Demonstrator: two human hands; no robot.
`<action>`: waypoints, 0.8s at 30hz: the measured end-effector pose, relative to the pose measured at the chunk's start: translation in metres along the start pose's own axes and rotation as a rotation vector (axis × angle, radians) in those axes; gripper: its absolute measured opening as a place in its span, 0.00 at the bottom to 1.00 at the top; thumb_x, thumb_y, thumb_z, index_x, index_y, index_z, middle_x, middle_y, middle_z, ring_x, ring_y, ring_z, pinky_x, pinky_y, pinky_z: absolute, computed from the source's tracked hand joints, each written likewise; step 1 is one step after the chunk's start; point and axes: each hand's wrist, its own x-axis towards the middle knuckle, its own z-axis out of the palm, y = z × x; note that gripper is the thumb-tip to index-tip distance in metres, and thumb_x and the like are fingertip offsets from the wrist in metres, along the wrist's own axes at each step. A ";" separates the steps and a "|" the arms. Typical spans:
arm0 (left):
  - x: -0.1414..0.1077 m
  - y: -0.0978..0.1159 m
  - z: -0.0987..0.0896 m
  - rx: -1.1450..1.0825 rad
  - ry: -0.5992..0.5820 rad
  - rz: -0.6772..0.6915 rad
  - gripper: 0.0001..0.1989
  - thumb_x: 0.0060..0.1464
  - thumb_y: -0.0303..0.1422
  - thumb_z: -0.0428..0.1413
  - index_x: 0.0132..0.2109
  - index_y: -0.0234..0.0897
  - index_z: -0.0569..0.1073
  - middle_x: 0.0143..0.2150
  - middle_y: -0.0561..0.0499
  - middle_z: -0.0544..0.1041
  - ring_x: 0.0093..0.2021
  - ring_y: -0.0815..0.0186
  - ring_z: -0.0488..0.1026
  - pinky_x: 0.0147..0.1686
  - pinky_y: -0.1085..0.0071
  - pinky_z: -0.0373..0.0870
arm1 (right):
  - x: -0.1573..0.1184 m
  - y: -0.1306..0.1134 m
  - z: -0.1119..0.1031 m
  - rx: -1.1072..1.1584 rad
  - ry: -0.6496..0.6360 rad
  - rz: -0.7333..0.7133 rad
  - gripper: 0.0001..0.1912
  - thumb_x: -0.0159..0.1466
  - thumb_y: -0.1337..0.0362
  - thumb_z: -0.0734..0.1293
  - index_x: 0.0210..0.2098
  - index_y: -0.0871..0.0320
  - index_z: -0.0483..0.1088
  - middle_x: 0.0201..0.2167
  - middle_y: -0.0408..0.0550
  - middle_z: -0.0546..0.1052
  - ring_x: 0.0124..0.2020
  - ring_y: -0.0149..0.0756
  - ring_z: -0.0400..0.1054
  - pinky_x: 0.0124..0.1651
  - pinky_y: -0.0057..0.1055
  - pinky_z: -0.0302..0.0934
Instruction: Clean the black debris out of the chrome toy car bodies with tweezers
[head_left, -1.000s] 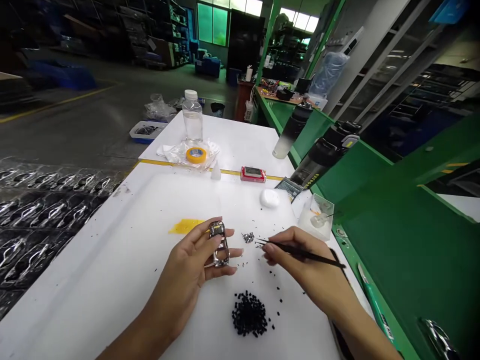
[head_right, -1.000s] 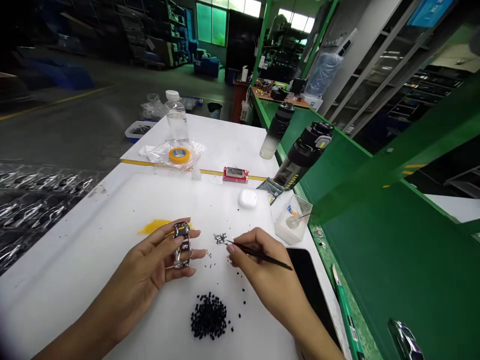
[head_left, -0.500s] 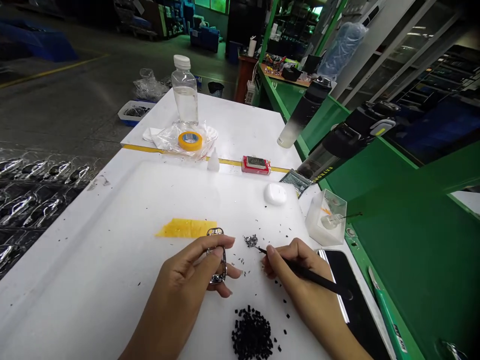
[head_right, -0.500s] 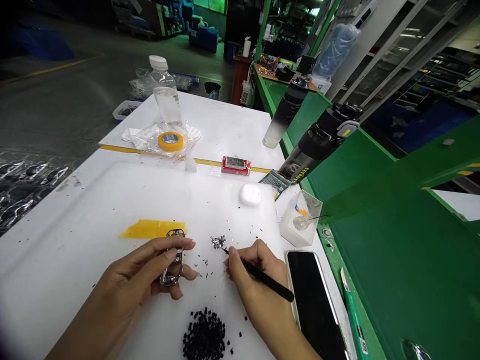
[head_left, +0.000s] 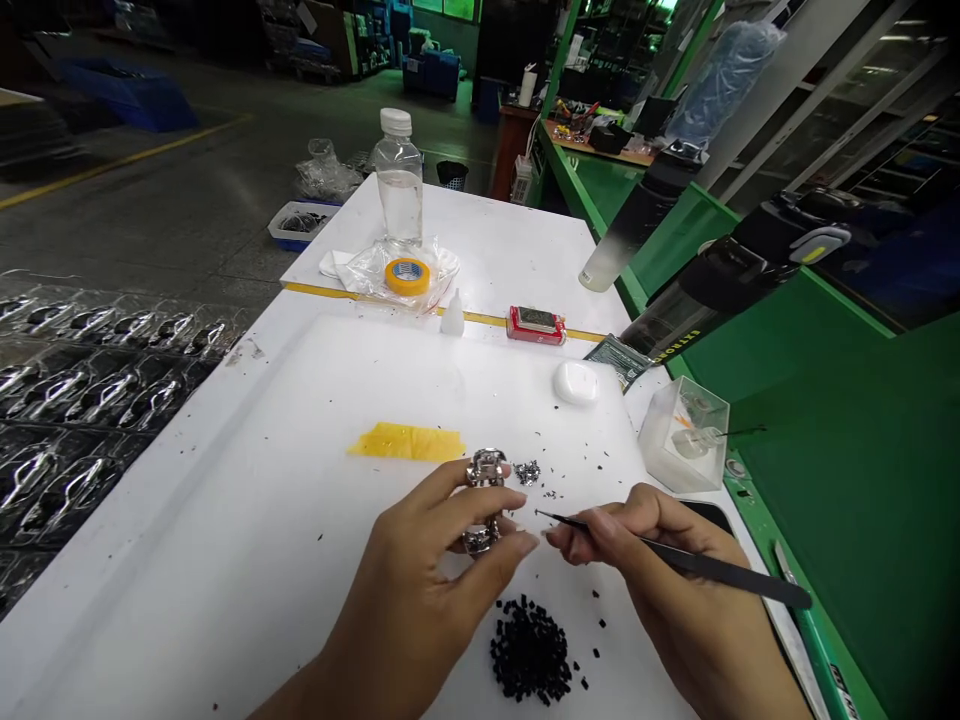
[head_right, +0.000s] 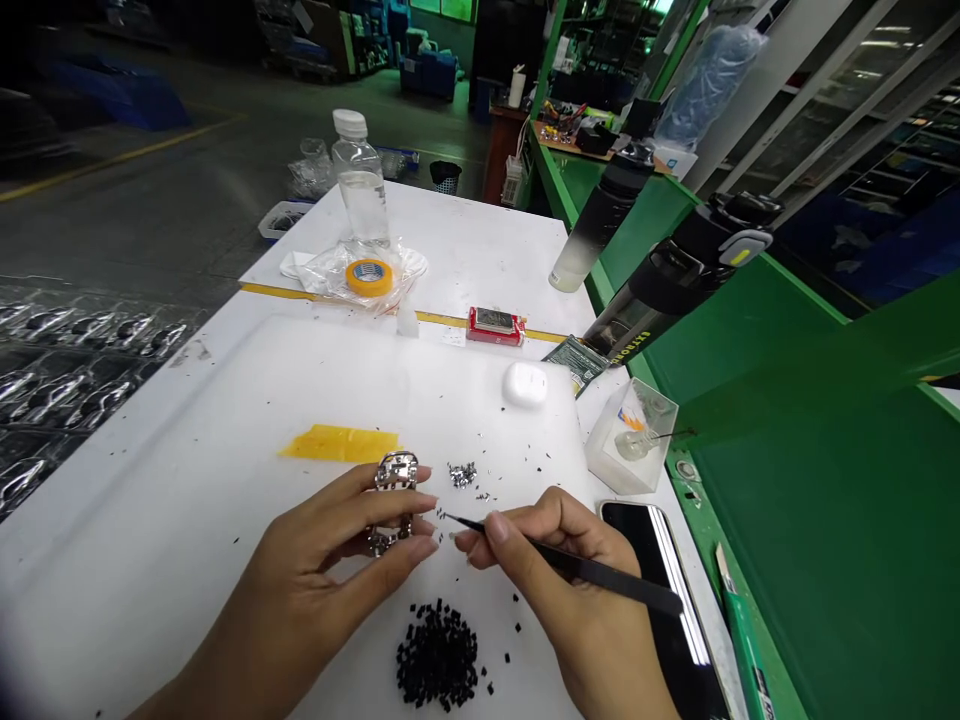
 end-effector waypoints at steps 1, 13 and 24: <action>-0.001 0.001 0.001 0.027 0.023 0.086 0.09 0.58 0.28 0.65 0.46 0.42 0.83 0.41 0.52 0.81 0.41 0.69 0.82 0.40 0.79 0.80 | -0.004 -0.001 0.000 0.063 -0.034 -0.008 0.14 0.64 0.52 0.75 0.28 0.54 0.75 0.30 0.48 0.82 0.37 0.41 0.80 0.44 0.36 0.76; -0.003 0.009 -0.001 0.081 0.120 0.495 0.07 0.56 0.18 0.64 0.41 0.29 0.83 0.40 0.44 0.83 0.40 0.70 0.82 0.47 0.83 0.78 | -0.010 -0.013 0.011 0.186 0.061 -0.092 0.20 0.53 0.45 0.80 0.30 0.54 0.76 0.27 0.50 0.81 0.40 0.51 0.79 0.45 0.47 0.75; -0.007 0.010 0.000 0.094 0.180 0.458 0.07 0.57 0.19 0.64 0.41 0.30 0.84 0.40 0.46 0.84 0.41 0.71 0.83 0.49 0.84 0.77 | -0.017 -0.012 0.012 0.323 -0.138 -0.036 0.09 0.66 0.61 0.74 0.29 0.51 0.76 0.28 0.42 0.82 0.37 0.33 0.80 0.45 0.26 0.75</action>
